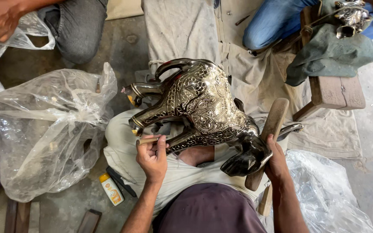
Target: The person sits on the floor and uses a wooden mallet and a small metal chisel to repeatedly strike and emboss intricate patterns into a silver elephant figurine resting on their lap. The person adjusts the chisel position frequently to work on different areas of the figurine's body.
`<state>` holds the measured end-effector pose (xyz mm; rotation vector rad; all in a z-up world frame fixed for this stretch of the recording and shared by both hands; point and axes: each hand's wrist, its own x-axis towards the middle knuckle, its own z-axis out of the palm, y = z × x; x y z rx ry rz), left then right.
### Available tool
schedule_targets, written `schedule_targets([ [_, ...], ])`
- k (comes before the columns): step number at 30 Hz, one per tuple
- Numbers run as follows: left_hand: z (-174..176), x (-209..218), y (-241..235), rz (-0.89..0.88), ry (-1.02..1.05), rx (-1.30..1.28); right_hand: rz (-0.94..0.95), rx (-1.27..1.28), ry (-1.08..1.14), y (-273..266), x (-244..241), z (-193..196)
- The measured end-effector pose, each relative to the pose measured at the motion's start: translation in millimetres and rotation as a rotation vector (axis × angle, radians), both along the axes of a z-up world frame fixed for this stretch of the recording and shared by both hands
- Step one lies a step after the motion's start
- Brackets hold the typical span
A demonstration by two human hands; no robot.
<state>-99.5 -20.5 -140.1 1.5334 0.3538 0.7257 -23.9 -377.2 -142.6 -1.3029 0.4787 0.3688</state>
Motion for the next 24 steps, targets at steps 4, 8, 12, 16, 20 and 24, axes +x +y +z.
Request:
schedule_targets([
  [4, 17, 3, 5, -0.018, 0.062, 0.141, 0.039, -0.165, -0.004, -7, 7, -23],
  [8, 40, 12, -3, -0.009, 0.138, 0.907, 0.077, -0.204, -0.014, -15, 14, -48],
  [12, 39, 26, -10, -0.238, 0.440, 0.895, 0.035, 0.044, 0.061, -23, 15, -75],
  [16, 28, 23, 11, -0.334, 0.494, 0.857, 0.111, -0.066, 0.101, -25, 3, -94],
  [20, 10, 15, 19, -0.323, 0.405, 0.929, -0.008, -0.034, 0.170, -13, -31, -99],
  [24, 12, 13, 15, -0.310, 0.352, 0.922, -0.044, -0.077, 0.185, -2, -29, -82],
])
